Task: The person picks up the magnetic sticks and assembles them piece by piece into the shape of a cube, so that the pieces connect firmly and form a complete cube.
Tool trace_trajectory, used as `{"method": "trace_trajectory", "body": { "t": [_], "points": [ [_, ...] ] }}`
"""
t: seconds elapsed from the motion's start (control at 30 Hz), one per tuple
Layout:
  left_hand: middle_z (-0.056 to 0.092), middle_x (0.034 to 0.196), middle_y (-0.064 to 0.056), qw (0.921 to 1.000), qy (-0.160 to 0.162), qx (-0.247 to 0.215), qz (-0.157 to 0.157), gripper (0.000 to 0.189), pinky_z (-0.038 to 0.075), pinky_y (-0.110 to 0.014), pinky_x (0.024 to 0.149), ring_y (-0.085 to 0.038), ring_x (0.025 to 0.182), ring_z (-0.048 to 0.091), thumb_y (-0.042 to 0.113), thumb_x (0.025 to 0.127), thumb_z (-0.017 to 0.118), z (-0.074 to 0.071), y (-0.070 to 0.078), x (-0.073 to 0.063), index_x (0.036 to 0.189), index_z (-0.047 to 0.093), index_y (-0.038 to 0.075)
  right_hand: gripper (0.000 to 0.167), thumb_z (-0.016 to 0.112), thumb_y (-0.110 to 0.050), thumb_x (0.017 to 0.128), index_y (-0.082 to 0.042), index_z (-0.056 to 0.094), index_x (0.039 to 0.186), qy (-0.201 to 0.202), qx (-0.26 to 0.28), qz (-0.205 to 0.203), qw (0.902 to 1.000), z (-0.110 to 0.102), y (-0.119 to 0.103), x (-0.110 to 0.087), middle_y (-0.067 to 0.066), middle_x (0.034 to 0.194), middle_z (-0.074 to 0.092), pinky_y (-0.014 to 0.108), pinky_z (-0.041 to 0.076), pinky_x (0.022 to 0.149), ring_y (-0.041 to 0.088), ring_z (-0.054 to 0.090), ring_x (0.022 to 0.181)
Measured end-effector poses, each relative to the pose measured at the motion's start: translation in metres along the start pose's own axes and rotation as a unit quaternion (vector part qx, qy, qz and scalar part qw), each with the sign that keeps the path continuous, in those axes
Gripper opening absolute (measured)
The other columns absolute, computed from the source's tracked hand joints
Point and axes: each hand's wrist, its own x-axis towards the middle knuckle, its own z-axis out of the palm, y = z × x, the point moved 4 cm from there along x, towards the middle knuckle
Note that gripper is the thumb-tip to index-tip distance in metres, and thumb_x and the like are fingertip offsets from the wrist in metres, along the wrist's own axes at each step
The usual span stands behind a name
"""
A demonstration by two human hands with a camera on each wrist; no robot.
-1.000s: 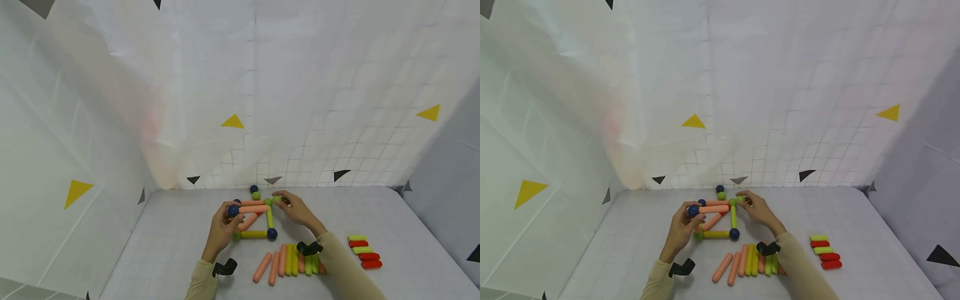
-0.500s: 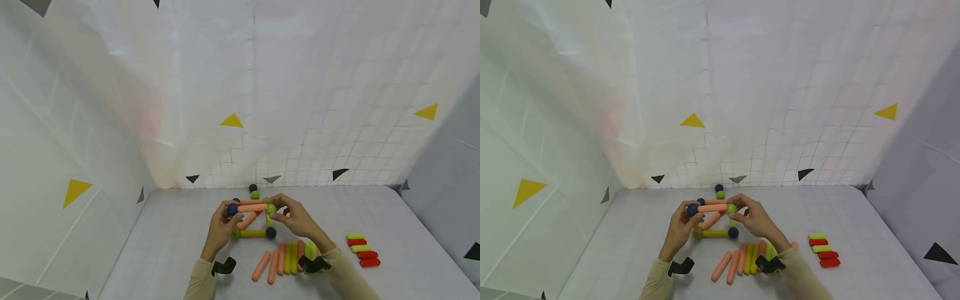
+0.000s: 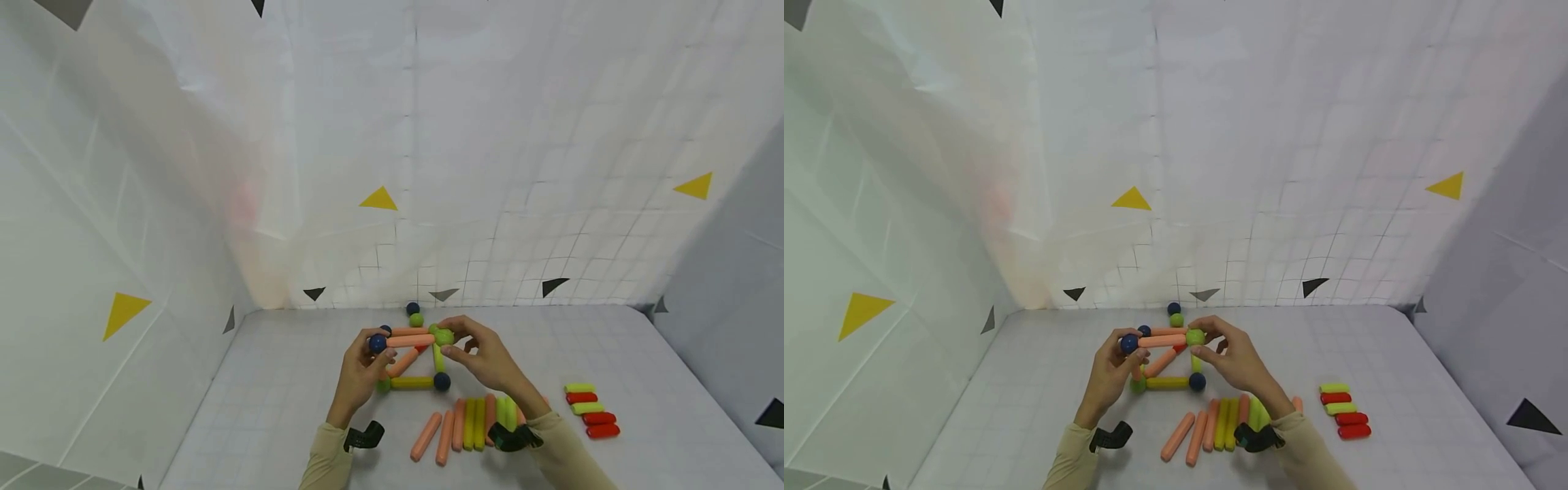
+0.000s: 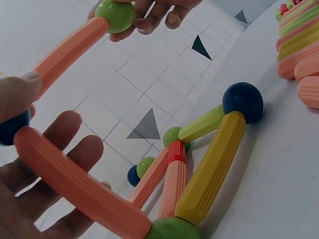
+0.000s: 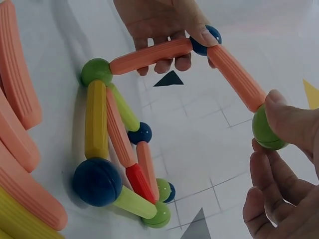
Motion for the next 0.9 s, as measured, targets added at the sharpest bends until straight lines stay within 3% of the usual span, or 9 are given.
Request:
{"method": "trace_trajectory", "body": {
  "t": [0.13, 0.33, 0.47, 0.5, 0.6, 0.77, 0.9],
  "points": [
    [0.071, 0.122, -0.015, 1.0, 0.003, -0.004, -0.001, 0.032, 0.063, -0.045, 0.083, -0.021, 0.1, 0.073, 0.022, 0.106, 0.067, 0.0, -0.001, 0.0, 0.137, 0.059, 0.022, 0.049, 0.076, -0.027, 0.1, -0.027, 0.058, 0.145, -0.009, 0.011, 0.018, 0.9997, 0.002, 0.002, -0.003, 0.002, 0.129, 0.07, 0.029, 0.054, 0.081, 0.015, 0.065, 0.104],
    [0.069, 0.128, -0.018, 0.9998, 0.0, -0.009, 0.018, 0.029, 0.062, -0.037, 0.078, -0.031, 0.093, 0.072, 0.015, 0.106, 0.067, -0.001, -0.003, -0.001, 0.133, 0.059, 0.017, 0.068, 0.078, -0.022, 0.099, -0.026, 0.043, 0.157, -0.027, 0.077, 0.042, 0.9958, 0.008, 0.012, -0.009, 0.018, 0.136, 0.065, 0.029, 0.057, 0.083, 0.026, 0.069, 0.109],
    [0.071, 0.13, -0.017, 0.9989, -0.015, -0.036, 0.026, 0.027, 0.054, -0.031, 0.065, -0.023, 0.085, 0.068, 0.011, 0.108, 0.061, -0.002, -0.006, 0.0, 0.134, 0.056, 0.013, 0.062, 0.077, -0.017, 0.099, -0.022, 0.048, 0.154, -0.045, 0.137, 0.058, 0.9878, 0.018, 0.021, -0.009, 0.024, 0.137, 0.064, 0.03, 0.058, 0.09, 0.038, 0.068, 0.115],
    [0.072, 0.129, -0.017, 0.9986, -0.017, -0.042, 0.028, 0.026, 0.05, -0.03, 0.061, -0.02, 0.078, 0.065, 0.01, 0.108, 0.061, -0.002, -0.006, 0.0, 0.134, 0.056, 0.012, 0.061, 0.077, -0.018, 0.099, -0.021, 0.05, 0.153, -0.051, 0.142, 0.06, 0.9867, 0.021, 0.023, -0.009, 0.024, 0.138, 0.064, 0.031, 0.057, 0.092, 0.04, 0.067, 0.117],
    [0.075, 0.123, -0.016, 0.9976, -0.021, -0.059, 0.031, 0.027, 0.05, -0.033, 0.059, -0.014, 0.077, 0.065, 0.009, 0.109, 0.06, -0.001, -0.007, 0.0, 0.135, 0.055, 0.009, 0.064, 0.079, -0.023, 0.098, -0.019, 0.049, 0.154, -0.08, 0.122, 0.065, 0.9871, 0.03, 0.028, -0.01, 0.022, 0.141, 0.064, 0.032, 0.056, 0.091, 0.041, 0.064, 0.121],
    [0.074, 0.127, -0.018, 0.9967, -0.013, -0.076, 0.027, 0.028, 0.059, -0.033, 0.07, -0.015, 0.092, 0.073, 0.01, 0.109, 0.06, 0.002, -0.007, 0.0, 0.136, 0.055, 0.008, 0.058, 0.078, -0.027, 0.099, -0.012, 0.053, 0.15, -0.136, 0.088, 0.072, 0.9841, 0.042, 0.027, -0.016, 0.016, 0.134, 0.067, 0.033, 0.057, 0.085, 0.031, 0.067, 0.115],
    [0.072, 0.127, -0.022, 0.9968, 0.002, -0.079, 0.015, 0.029, 0.063, -0.037, 0.087, -0.026, 0.102, 0.076, 0.013, 0.108, 0.062, 0.001, -0.009, -0.001, 0.136, 0.055, 0.009, 0.04, 0.078, -0.025, 0.099, -0.015, 0.065, 0.135, -0.108, 0.073, 0.062, 0.9895, 0.04, 0.022, -0.014, 0.006, 0.119, 0.071, 0.028, 0.057, 0.078, 0.021, 0.069, 0.098]
  ]
}}
